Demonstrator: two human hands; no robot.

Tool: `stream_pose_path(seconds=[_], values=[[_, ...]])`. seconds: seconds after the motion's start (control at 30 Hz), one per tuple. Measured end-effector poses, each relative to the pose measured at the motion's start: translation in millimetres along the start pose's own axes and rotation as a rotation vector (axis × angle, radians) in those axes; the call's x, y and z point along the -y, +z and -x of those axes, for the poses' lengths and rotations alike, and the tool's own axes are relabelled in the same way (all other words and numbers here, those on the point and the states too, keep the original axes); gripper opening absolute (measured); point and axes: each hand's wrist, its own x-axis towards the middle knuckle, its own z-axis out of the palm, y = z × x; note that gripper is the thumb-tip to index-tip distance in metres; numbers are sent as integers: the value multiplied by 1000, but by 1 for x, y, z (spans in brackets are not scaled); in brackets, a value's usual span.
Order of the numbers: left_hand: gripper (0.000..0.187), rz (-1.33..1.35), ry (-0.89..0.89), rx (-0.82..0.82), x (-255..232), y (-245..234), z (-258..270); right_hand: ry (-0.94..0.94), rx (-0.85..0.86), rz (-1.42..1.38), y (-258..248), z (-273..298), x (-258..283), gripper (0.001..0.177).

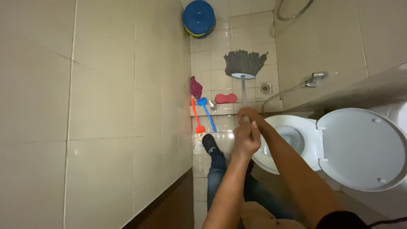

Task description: Cleaning the bathroom floor and mop head using a mop and water spray hose.

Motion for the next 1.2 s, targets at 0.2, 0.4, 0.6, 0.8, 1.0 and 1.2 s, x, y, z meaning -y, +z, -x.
stream_pose_path(seconds=[0.2,0.4,0.6,0.8,1.0,1.2], values=[[34,-2,-16,14,-4,-5,12,-10,9,-22,5,10,8,27],[33,-3,-4,12,-6,-13,22,0,-28,46,22,18,-2,26],[32,-44,79,-61,-19,-21,22,-120,12,-60,23,16,4,29],[33,-34,89,-6,-20,-31,35,-116,-19,-104,23,19,56,30],[36,24,21,-7,-45,-51,32,-122,5,-100,36,22,59,30],[37,-6,-56,-12,-41,-52,52,-4,28,-21,61,37,22,31]])
